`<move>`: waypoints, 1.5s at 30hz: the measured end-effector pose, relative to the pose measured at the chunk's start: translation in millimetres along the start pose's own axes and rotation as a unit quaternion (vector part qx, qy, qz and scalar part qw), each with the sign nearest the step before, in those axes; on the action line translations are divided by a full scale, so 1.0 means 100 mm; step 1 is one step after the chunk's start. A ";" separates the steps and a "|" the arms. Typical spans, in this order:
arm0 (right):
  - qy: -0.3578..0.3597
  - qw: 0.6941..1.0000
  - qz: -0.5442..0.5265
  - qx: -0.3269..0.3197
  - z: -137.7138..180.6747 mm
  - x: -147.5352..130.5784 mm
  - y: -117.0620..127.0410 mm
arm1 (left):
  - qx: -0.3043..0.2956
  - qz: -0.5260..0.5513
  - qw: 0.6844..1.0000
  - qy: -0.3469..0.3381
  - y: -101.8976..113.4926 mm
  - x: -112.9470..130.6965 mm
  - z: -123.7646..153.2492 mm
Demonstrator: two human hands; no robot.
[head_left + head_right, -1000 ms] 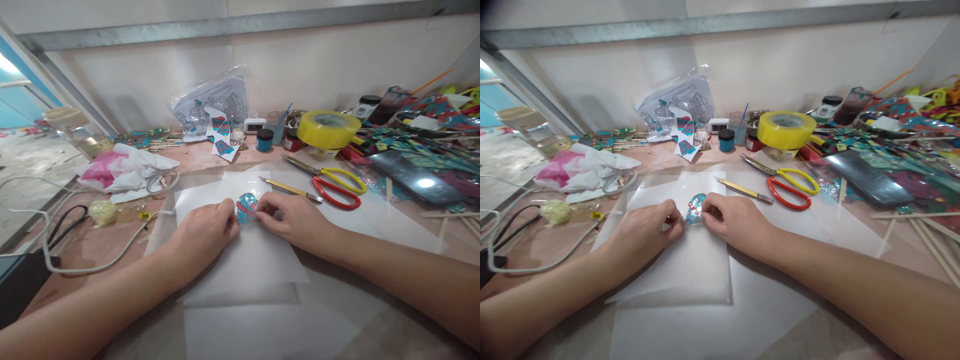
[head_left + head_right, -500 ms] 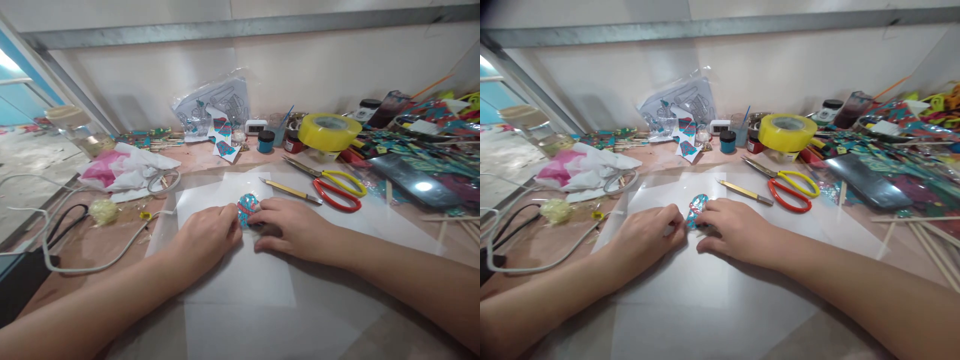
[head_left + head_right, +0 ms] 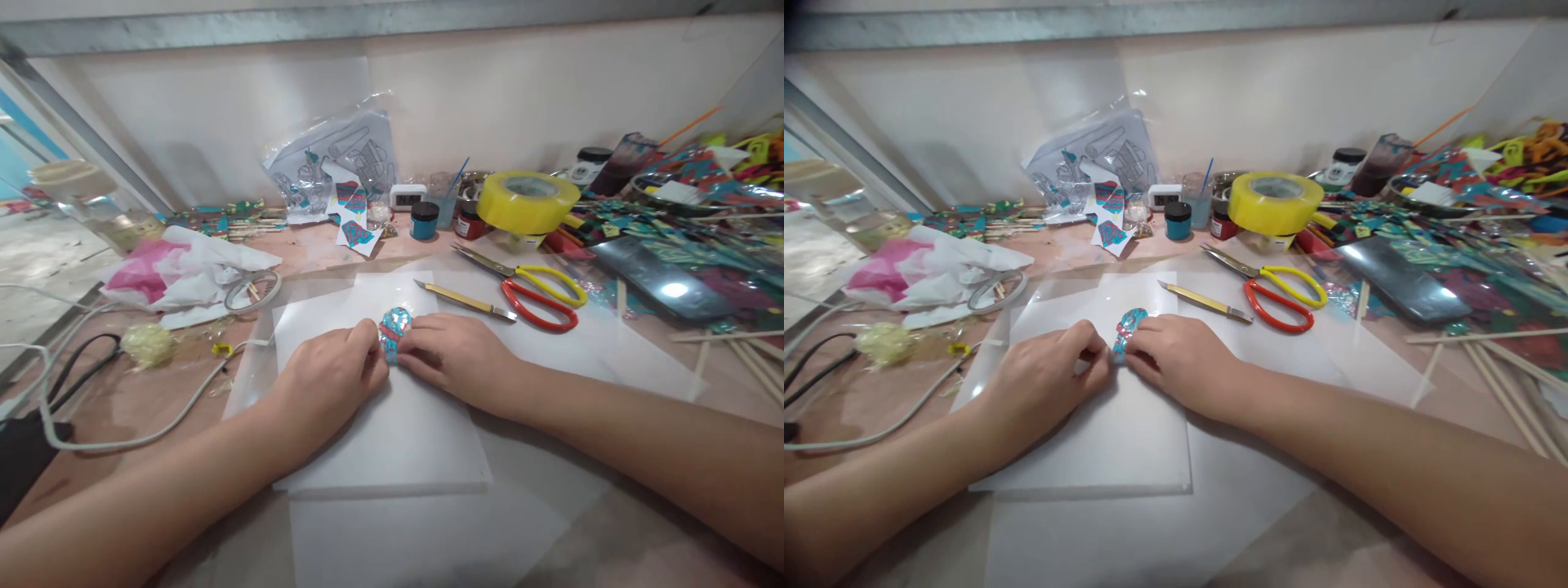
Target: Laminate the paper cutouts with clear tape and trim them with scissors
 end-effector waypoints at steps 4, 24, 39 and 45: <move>-0.032 0.999 0.010 -0.018 -0.02 0.06 -0.02 | -0.043 0.072 0.996 0.012 0.01 -0.03 -0.01; -0.094 0.994 -0.048 0.002 0.00 0.16 0.08 | -0.153 0.130 0.978 -0.056 -0.19 -0.04 -0.23; -0.086 0.980 -0.147 0.103 0.09 0.00 0.54 | -0.131 -0.087 0.966 -0.207 -0.21 0.32 -0.22; 0.038 0.989 0.004 -0.145 0.33 -0.68 0.15 | -0.101 -0.008 0.979 -0.176 -0.18 0.23 -0.23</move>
Point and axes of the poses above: each hand's wrist, its own z-axis away from the middle knuckle, its own y-axis out of the back of the hand, x = y × z, the point moved 8 cm from there along -z, towards the middle knuckle, and after that the axes turned 11 degrees about -z, right-handed, at the moved point
